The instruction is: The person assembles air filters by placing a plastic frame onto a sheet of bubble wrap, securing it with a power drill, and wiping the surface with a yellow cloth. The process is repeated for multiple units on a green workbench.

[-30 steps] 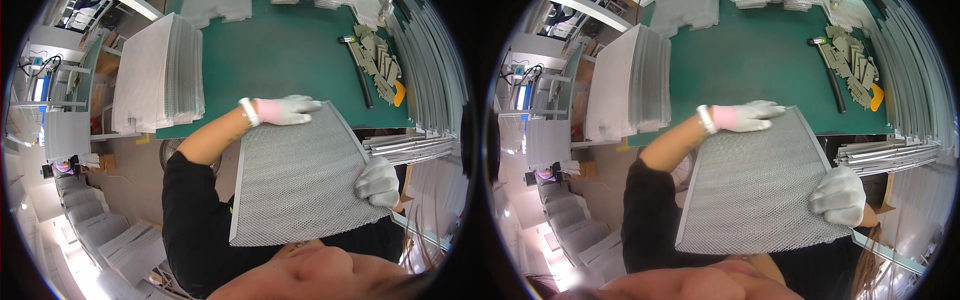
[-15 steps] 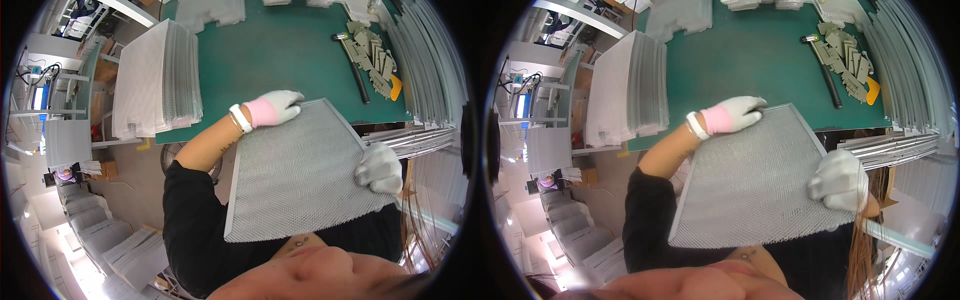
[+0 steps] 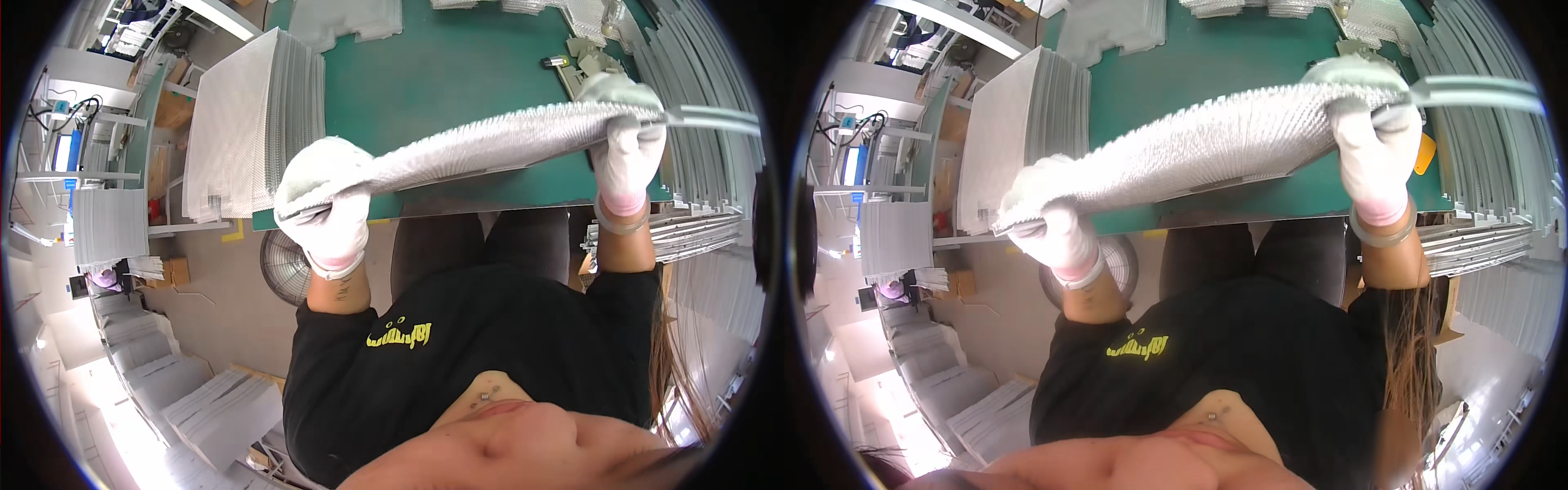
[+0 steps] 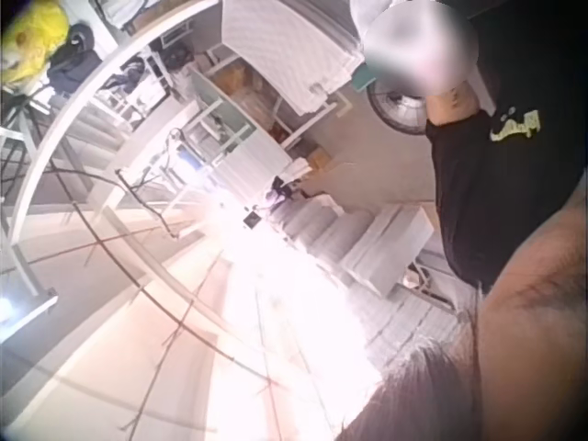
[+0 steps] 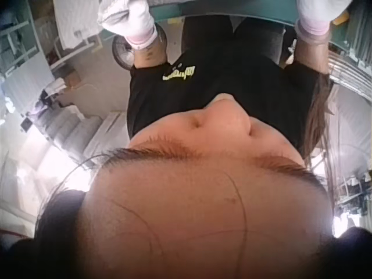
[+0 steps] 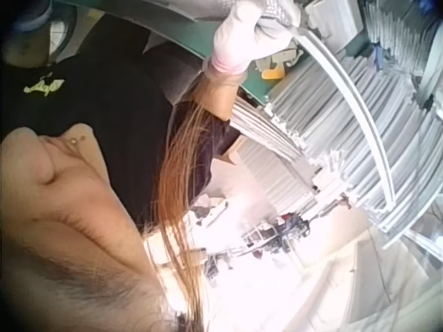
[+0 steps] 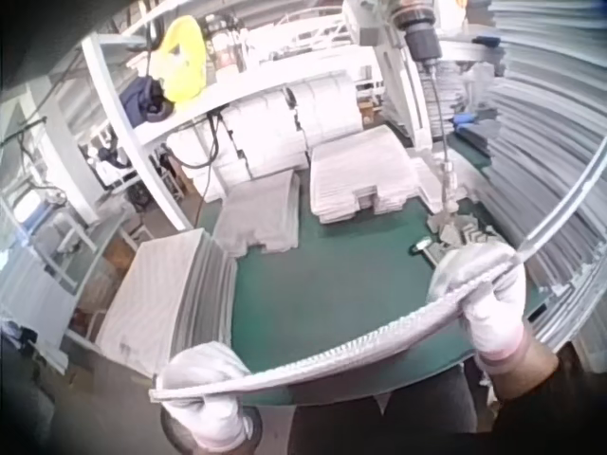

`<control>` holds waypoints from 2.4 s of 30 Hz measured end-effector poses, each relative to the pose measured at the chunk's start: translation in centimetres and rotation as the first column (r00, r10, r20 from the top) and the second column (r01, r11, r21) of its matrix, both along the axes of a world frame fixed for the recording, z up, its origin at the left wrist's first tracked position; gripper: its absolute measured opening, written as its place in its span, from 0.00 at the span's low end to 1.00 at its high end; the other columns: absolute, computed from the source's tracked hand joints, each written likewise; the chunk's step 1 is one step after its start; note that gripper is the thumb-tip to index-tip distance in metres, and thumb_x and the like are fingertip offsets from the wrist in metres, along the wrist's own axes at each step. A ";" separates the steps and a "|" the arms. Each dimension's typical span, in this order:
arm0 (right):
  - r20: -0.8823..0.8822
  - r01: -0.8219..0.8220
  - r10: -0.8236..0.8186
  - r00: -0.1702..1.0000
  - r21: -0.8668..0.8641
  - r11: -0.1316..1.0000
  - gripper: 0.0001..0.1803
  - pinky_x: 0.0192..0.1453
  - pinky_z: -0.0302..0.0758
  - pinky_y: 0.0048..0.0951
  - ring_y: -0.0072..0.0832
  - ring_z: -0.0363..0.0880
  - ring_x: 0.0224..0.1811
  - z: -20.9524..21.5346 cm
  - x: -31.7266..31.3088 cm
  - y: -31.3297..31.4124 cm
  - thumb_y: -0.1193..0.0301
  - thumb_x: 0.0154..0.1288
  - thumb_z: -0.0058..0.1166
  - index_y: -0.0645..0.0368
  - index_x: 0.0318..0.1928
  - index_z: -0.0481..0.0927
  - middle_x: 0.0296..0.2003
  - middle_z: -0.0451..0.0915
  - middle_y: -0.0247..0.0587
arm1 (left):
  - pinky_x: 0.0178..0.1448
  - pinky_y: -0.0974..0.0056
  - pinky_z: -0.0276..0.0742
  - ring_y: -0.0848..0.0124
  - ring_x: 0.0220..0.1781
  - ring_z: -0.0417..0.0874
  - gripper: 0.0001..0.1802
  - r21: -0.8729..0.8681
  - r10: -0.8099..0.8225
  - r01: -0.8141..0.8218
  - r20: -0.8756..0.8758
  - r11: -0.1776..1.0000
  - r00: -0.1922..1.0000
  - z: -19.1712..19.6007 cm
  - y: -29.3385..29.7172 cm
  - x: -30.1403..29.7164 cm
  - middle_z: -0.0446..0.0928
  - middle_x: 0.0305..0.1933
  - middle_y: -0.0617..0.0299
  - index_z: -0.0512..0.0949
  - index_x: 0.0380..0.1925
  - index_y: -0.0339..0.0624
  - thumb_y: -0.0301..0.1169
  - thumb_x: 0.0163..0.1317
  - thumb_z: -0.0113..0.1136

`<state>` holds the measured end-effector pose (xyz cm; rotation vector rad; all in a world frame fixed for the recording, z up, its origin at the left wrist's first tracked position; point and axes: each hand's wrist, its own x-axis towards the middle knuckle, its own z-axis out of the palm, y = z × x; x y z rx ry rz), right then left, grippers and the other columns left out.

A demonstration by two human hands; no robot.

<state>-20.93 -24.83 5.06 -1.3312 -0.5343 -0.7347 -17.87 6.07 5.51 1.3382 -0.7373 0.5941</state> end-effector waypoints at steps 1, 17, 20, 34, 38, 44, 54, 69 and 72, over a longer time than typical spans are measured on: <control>0.036 -0.068 0.068 0.997 -0.001 0.998 0.09 0.52 0.77 0.32 0.32 0.81 0.43 -0.1 0.0 0.0 0.78 0.67 0.56 0.67 0.46 0.79 0.41 0.83 0.50 | 0.41 0.57 0.77 0.62 0.33 0.79 0.12 -0.023 -0.063 0.063 0.004 0.998 0.998 0.1 0.0 0.0 0.78 0.32 0.58 0.77 0.35 0.39 0.35 0.65 0.69; 0.108 0.130 -0.072 0.992 -0.784 0.608 0.26 0.58 0.77 0.28 0.27 0.83 0.50 10.3 0.1 -2.9 0.82 0.58 0.63 0.63 0.60 0.80 0.51 0.85 0.42 | 0.43 0.68 0.73 0.72 0.39 0.78 0.04 -0.068 -0.028 0.021 -0.096 0.997 0.995 0.0 0.5 2.8 0.81 0.38 0.58 0.81 0.29 0.36 0.16 0.56 0.62; 0.052 0.070 -0.051 0.997 -0.890 0.452 0.25 0.51 0.79 0.28 0.29 0.84 0.43 13.7 -0.4 -3.4 0.81 0.58 0.62 0.62 0.58 0.82 0.45 0.86 0.43 | 0.43 0.69 0.72 0.73 0.38 0.78 0.05 0.003 -0.049 0.050 -0.125 0.999 0.991 0.5 0.7 2.5 0.81 0.37 0.59 0.80 0.29 0.35 0.15 0.56 0.60; -0.104 -0.124 0.083 0.991 -0.949 0.291 0.29 0.54 0.76 0.41 0.48 0.79 0.45 16.1 -1.0 -0.7 0.82 0.57 0.57 0.55 0.61 0.79 0.41 0.81 0.49 | 0.45 0.70 0.76 0.75 0.37 0.81 0.09 0.151 -0.062 0.098 -0.226 0.984 0.972 0.8 2.6 0.9 0.83 0.38 0.60 0.83 0.38 0.32 0.17 0.55 0.65; -0.004 -0.019 0.084 0.996 -0.983 0.181 0.29 0.53 0.76 0.42 0.48 0.79 0.46 16.5 -1.3 1.0 0.80 0.57 0.59 0.54 0.62 0.78 0.41 0.80 0.50 | 0.40 0.72 0.74 0.76 0.34 0.79 0.11 0.180 -0.180 0.220 -0.213 0.959 0.960 4.2 2.5 0.1 0.82 0.36 0.61 0.82 0.39 0.32 0.19 0.55 0.65; -0.050 -0.106 0.215 0.975 -0.960 0.259 0.16 0.49 0.76 0.44 0.48 0.79 0.44 16.1 0.0 3.3 0.77 0.58 0.58 0.58 0.48 0.79 0.37 0.78 0.50 | 0.38 0.74 0.73 0.80 0.34 0.77 0.08 0.069 -0.171 0.182 -0.138 0.981 0.975 3.5 1.3 0.6 0.81 0.35 0.63 0.81 0.38 0.34 0.19 0.58 0.65; 0.045 -0.015 0.269 0.962 -0.977 0.214 0.30 0.46 0.76 0.42 0.49 0.78 0.39 15.4 1.4 5.5 0.80 0.56 0.55 0.57 0.63 0.77 0.35 0.77 0.50 | 0.40 0.74 0.76 0.77 0.40 0.79 0.36 -0.357 0.177 -0.169 -0.010 0.919 0.984 2.3 -1.4 0.4 0.77 0.50 0.55 0.66 0.58 0.42 0.12 0.50 0.70; 0.007 -0.051 0.207 0.978 -0.962 0.270 0.28 0.43 0.73 0.41 0.47 0.75 0.35 15.2 2.4 5.5 0.83 0.55 0.56 0.61 0.60 0.79 0.31 0.72 0.50 | 0.50 0.69 0.78 0.74 0.44 0.82 0.16 -0.138 0.590 -0.574 0.241 0.807 0.771 -1.1 -0.8 3.8 0.83 0.47 0.56 0.79 0.51 0.30 0.17 0.62 0.64; 0.021 -0.039 0.220 0.975 -0.963 0.265 0.28 0.43 0.73 0.41 0.48 0.75 0.35 14.8 2.8 5.2 0.83 0.55 0.56 0.61 0.60 0.79 0.31 0.73 0.50 | 0.47 0.69 0.78 0.75 0.42 0.81 0.17 -0.217 0.499 -0.465 0.139 0.858 0.855 -0.8 -1.1 3.6 0.82 0.46 0.56 0.80 0.50 0.31 0.16 0.61 0.64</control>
